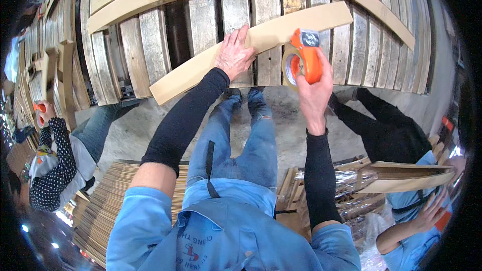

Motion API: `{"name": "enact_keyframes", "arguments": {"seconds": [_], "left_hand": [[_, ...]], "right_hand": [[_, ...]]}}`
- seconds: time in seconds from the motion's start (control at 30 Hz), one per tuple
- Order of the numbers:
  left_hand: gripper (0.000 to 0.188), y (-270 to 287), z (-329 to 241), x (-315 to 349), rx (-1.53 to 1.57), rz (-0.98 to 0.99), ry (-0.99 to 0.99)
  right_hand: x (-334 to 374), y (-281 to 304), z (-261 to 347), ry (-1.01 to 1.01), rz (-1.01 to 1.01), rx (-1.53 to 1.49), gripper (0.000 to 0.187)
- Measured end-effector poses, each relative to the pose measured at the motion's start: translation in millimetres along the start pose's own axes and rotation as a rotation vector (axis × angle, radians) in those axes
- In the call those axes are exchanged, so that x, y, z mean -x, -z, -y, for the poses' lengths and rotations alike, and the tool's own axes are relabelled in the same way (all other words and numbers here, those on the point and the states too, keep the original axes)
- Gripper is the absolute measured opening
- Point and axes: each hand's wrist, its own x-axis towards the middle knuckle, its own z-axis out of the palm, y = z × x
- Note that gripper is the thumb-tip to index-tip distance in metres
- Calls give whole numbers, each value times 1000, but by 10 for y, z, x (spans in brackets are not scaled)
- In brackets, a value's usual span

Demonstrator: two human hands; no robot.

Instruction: The person repeatedly picks up flat cardboard pieces and applies clear packing tape using a handheld tape dispenser. They smooth the tape along the surface and move to the next piece. The work is performed on a wooden pallet surface in a warehouse-like area with other workers nearby.

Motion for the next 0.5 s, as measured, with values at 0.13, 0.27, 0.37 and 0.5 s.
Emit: {"name": "enact_keyframes", "arguments": {"seconds": [0.13, 0.27, 0.37, 0.5], "left_hand": [[19, -94, -27, 67, 13, -74, 29], [14, -188, -99, 77, -31, -148, 2], [13, -197, -128, 114, -19, -127, 34], [17, -228, -113, 136, 17, -153, 96]], "right_hand": [[-373, -243, 392, 311, 66, 257, 44], [-707, -720, 229, 336, 330, 473, 30], [-733, -826, 261, 317, 497, 649, 28], [-659, -750, 313, 350, 549, 687, 30]]}}
